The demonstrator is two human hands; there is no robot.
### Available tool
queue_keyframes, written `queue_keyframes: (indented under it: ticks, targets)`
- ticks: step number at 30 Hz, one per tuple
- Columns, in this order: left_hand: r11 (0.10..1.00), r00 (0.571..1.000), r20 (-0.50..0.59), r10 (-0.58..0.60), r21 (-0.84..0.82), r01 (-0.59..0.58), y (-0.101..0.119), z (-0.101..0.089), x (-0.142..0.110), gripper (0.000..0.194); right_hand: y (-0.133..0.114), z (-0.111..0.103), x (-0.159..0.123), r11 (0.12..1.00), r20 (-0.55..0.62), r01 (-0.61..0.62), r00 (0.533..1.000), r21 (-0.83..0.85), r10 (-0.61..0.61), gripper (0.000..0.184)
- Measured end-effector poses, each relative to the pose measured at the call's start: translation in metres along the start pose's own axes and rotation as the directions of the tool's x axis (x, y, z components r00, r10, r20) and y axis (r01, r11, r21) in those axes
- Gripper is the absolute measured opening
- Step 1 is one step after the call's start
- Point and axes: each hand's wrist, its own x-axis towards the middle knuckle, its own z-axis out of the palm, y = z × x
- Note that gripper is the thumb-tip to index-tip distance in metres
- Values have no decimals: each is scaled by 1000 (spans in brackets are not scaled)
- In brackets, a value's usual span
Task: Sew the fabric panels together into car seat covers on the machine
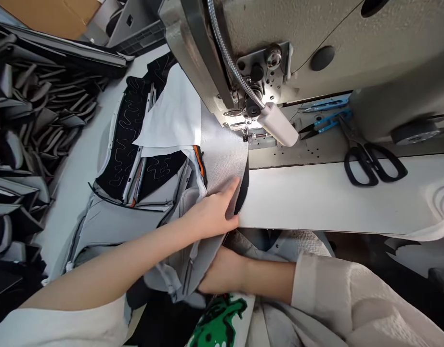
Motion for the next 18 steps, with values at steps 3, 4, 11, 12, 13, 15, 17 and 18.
queue_keyframes:
  ticks: [3, 4, 11, 12, 13, 15, 17, 18]
  targets:
    - [998, 998, 43, 45, -40, -43, -8, -7, 8, 89, -13, -30, 8, 1000, -146, 21, 989, -22, -24, 20]
    - [997, 997, 60, 54, -50, -51, -8, -10, 9, 90, -15, -40, 8, 1000, -163, -14, 987, -4, 13, 19]
    - [1000, 1000, 20, -13, 7, 13, 5, -4, 9, 90, 12, -23, -23, 959, 49, -229, 970, -164, 240, 19]
    - [999, 1000, -1, -23, 25, 23, 6, -3, 9, 84, 15, -15, -24, 959, 22, -207, 976, -192, 215, 22]
    - [998, 999, -22, -34, 51, 35, 6, -1, 9, 80, 16, -7, -23, 963, -1, -188, 982, -195, 191, 25]
    - [994, 998, -53, -45, 101, 50, 5, 2, 11, 79, 14, 2, -15, 970, -26, -189, 982, -154, 187, 26]
    - [989, 997, -59, -51, 132, 58, 4, 3, 14, 82, 9, 8, -5, 967, -52, -222, 975, -124, 217, 28]
    - [987, 996, -64, -57, 147, 66, 4, 3, 16, 82, 6, 10, 0, 964, -67, -237, 971, -121, 230, 28]
